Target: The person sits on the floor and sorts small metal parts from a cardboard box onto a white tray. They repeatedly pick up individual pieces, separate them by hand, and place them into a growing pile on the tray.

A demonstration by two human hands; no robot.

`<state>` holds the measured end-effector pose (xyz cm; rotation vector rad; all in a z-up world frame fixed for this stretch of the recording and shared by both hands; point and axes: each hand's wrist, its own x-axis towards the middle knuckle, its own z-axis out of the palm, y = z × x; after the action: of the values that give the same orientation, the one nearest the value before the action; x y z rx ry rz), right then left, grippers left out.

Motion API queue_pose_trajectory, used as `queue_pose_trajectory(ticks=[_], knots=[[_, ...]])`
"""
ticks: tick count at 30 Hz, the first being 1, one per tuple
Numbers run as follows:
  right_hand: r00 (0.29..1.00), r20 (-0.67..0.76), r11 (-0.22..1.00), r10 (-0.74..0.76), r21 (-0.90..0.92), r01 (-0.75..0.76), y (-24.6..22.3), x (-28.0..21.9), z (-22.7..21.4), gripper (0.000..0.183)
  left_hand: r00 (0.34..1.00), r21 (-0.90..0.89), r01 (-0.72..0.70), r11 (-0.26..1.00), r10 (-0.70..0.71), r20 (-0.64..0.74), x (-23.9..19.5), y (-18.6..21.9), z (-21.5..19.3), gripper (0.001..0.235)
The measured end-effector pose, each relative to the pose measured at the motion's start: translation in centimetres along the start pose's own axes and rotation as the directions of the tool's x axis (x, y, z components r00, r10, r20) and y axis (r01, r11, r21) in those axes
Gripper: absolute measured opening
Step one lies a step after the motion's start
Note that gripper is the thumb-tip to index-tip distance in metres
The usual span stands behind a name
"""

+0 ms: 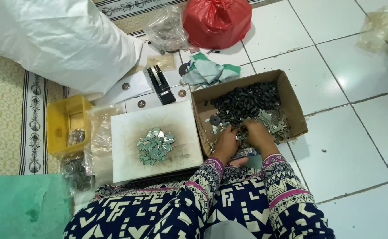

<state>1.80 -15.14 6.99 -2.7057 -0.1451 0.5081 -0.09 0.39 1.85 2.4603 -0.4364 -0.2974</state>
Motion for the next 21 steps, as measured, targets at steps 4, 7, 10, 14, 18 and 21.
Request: queue_pose_trajectory(ticks=[4,7,10,14,18,21], knots=[[1.000,0.007,1.000,0.020,-0.003,-0.020,-0.1,0.0,0.1,0.045,0.998,-0.016,0.052,0.999,-0.052,0.020,-0.1,0.8,-1.0,0.051],[0.999,0.025,1.000,0.031,-0.004,-0.031,-0.6,-0.1,-0.3,0.056,0.996,-0.002,0.059,0.998,-0.059,0.068,-0.5,1.6,-2.3,0.061],[0.998,0.047,0.999,0.040,-0.030,-0.039,-1.0,0.0,-0.6,0.062,0.995,0.025,0.067,0.997,-0.069,0.076,-0.1,1.0,-1.2,0.059],[0.999,0.020,0.999,0.036,0.039,-0.037,0.6,1.0,0.8,0.049,0.995,0.016,0.063,0.998,-0.064,0.082,0.0,0.7,-0.9,0.041],[0.998,0.037,0.998,0.060,0.032,-0.061,0.9,1.4,1.4,0.049,0.996,-0.016,0.057,0.998,-0.056,0.072,-0.1,0.5,-0.9,0.033],[0.997,0.040,0.996,0.058,0.070,-0.061,2.0,2.2,2.5,0.054,0.997,-0.021,0.054,0.998,-0.053,0.065,0.0,0.4,-0.8,0.031]])
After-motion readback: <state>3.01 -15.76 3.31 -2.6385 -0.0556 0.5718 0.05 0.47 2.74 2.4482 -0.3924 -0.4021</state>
